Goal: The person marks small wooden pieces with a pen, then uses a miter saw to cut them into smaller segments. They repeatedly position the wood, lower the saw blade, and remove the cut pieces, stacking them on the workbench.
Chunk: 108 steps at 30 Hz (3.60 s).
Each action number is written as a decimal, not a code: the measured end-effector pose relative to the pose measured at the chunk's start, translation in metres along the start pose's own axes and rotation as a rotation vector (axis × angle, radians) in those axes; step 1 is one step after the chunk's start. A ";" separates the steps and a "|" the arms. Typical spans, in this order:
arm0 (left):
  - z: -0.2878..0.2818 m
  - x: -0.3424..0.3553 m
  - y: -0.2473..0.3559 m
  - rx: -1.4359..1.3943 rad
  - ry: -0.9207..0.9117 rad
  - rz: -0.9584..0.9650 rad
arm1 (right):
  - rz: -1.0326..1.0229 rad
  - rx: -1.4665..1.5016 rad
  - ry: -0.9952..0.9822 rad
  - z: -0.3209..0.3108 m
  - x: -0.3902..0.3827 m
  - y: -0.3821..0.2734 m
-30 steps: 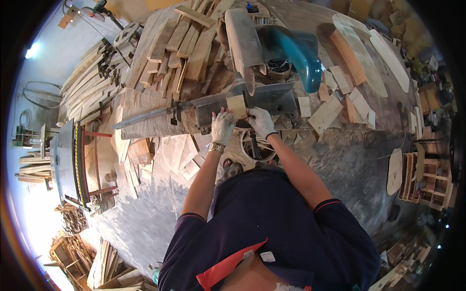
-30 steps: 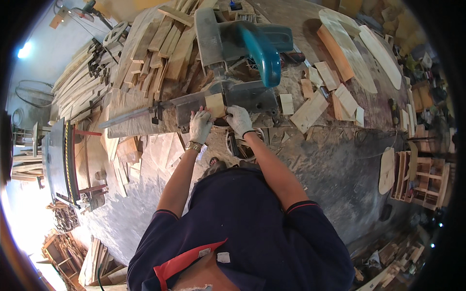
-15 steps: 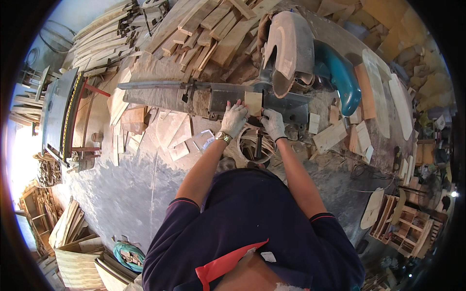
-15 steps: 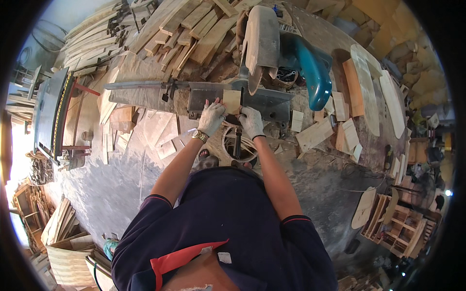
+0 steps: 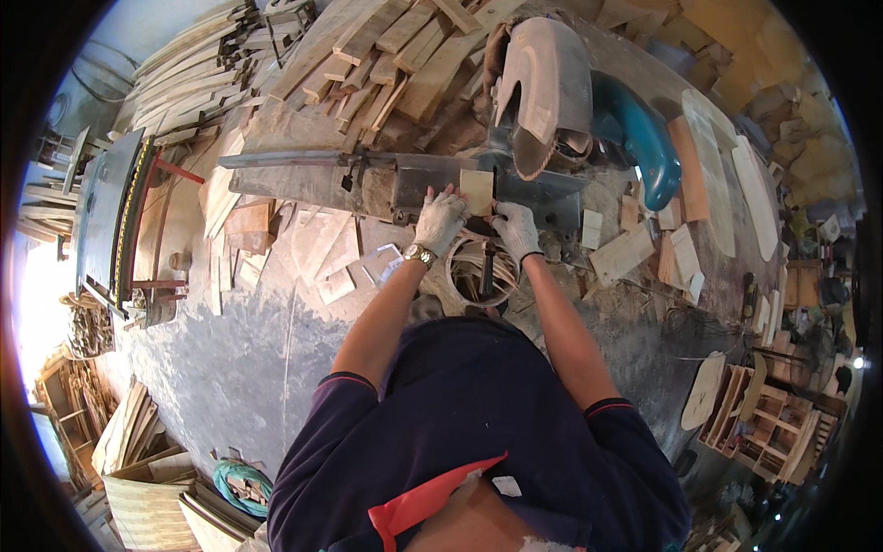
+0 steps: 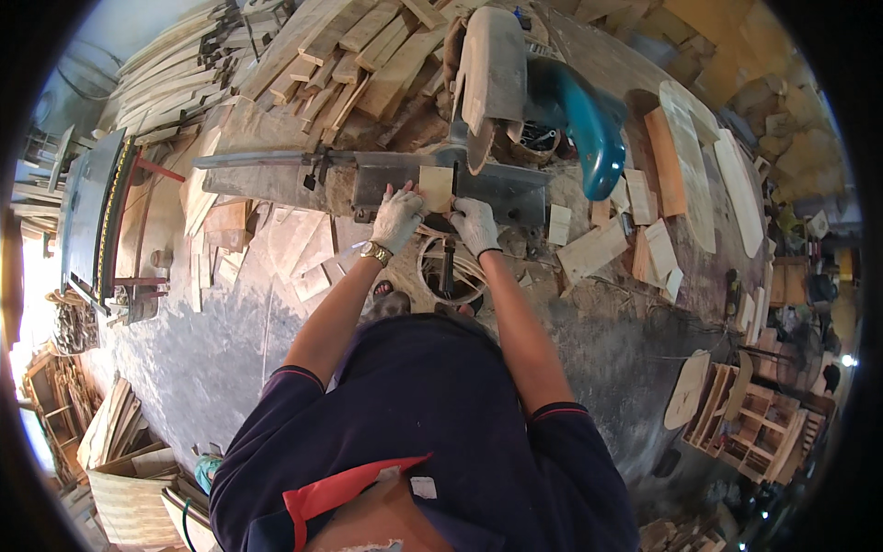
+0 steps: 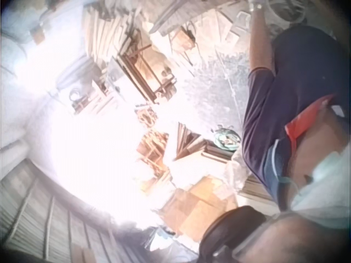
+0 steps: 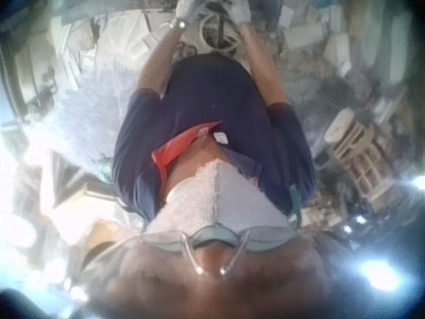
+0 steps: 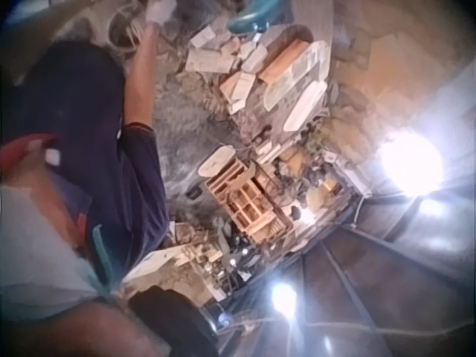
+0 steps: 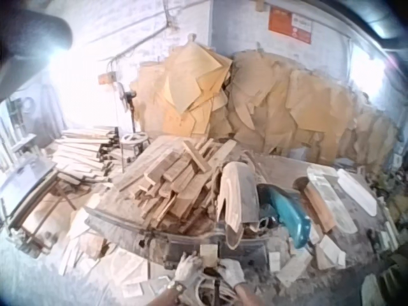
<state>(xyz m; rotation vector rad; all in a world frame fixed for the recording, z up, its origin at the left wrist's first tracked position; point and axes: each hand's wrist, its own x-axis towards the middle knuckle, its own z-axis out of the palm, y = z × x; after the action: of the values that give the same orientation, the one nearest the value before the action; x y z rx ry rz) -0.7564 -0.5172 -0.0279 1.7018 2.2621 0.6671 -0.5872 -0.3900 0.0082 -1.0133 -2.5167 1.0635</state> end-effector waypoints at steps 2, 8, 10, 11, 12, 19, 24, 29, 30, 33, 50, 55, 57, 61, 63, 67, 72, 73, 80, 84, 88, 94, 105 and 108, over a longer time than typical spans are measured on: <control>0.001 0.002 0.000 0.044 -0.005 0.000 | 0.085 0.058 -0.027 -0.003 0.000 -0.001; 0.002 0.001 0.002 0.014 0.069 0.014 | 0.272 0.581 0.404 -0.084 -0.024 -0.016; 0.003 0.001 0.001 0.025 0.052 0.021 | 0.232 0.719 0.608 -0.153 -0.019 -0.044; 0.003 0.001 0.001 0.018 0.065 0.028 | 0.134 0.718 0.665 -0.188 -0.019 -0.065; 0.004 0.002 0.000 0.011 0.076 0.036 | 0.128 0.772 0.679 -0.225 -0.018 -0.090; 0.010 0.005 -0.007 0.011 0.122 0.110 | 0.097 -0.673 -0.068 -0.301 0.036 -0.236; 0.013 0.004 -0.006 0.042 0.062 0.084 | 0.217 -0.582 0.141 -0.254 -0.011 -0.206; 0.014 0.002 -0.002 0.063 0.086 0.086 | 0.596 -0.026 0.159 -0.162 -0.086 -0.147; 0.013 0.002 -0.001 0.056 0.075 0.081 | 0.570 -0.129 0.207 -0.141 -0.093 -0.134; 0.011 0.002 0.001 0.036 0.088 0.073 | 0.513 -0.215 0.262 -0.118 -0.106 -0.098; 0.013 0.003 0.000 0.006 0.102 0.100 | 0.546 -0.285 0.316 -0.079 -0.125 -0.054; 0.010 0.003 0.003 -0.019 0.079 0.102 | 0.661 -0.238 0.304 -0.080 -0.120 -0.065; 0.010 0.003 0.003 -0.037 0.059 0.101 | 0.604 -0.190 0.325 -0.079 -0.119 -0.068; 0.011 0.004 0.003 -0.008 0.096 0.116 | 0.467 -0.253 0.403 -0.077 -0.124 -0.067; 0.010 0.005 0.003 0.008 0.071 0.101 | 0.396 -0.243 0.425 -0.076 -0.127 -0.064; 0.008 0.005 0.003 0.011 0.048 0.110 | 0.322 -0.233 0.440 -0.072 -0.128 -0.057; 0.006 0.005 0.003 0.021 0.055 0.127 | 0.358 -0.091 0.454 -0.065 -0.129 -0.054; 0.006 0.005 0.003 0.029 0.074 0.133 | 0.385 -0.056 0.452 -0.064 -0.129 -0.054; 0.006 0.005 0.002 0.026 0.058 0.123 | 0.309 -0.303 0.530 -0.057 -0.129 -0.056; 0.008 0.004 0.001 0.028 0.031 0.120 | 0.431 -0.171 0.520 -0.047 -0.131 -0.046; 0.013 0.004 0.000 0.025 0.102 0.134 | 0.448 -0.082 0.440 -0.035 -0.134 -0.031; 0.010 0.008 -0.011 0.135 0.041 0.201 | 0.444 -0.184 0.410 -0.067 -0.118 -0.073; -0.018 0.003 -0.012 0.051 0.163 0.143 | 0.143 0.122 0.254 -0.256 -0.025 -0.192; -0.002 0.001 0.034 0.091 0.258 -0.158 | -0.090 0.780 0.348 -0.249 -0.050 -0.172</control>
<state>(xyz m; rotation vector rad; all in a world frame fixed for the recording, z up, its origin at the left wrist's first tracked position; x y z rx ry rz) -0.7292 -0.5097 -0.0097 1.5297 2.6078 0.7987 -0.5269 -0.3743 0.3083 -0.7484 -1.6206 1.4988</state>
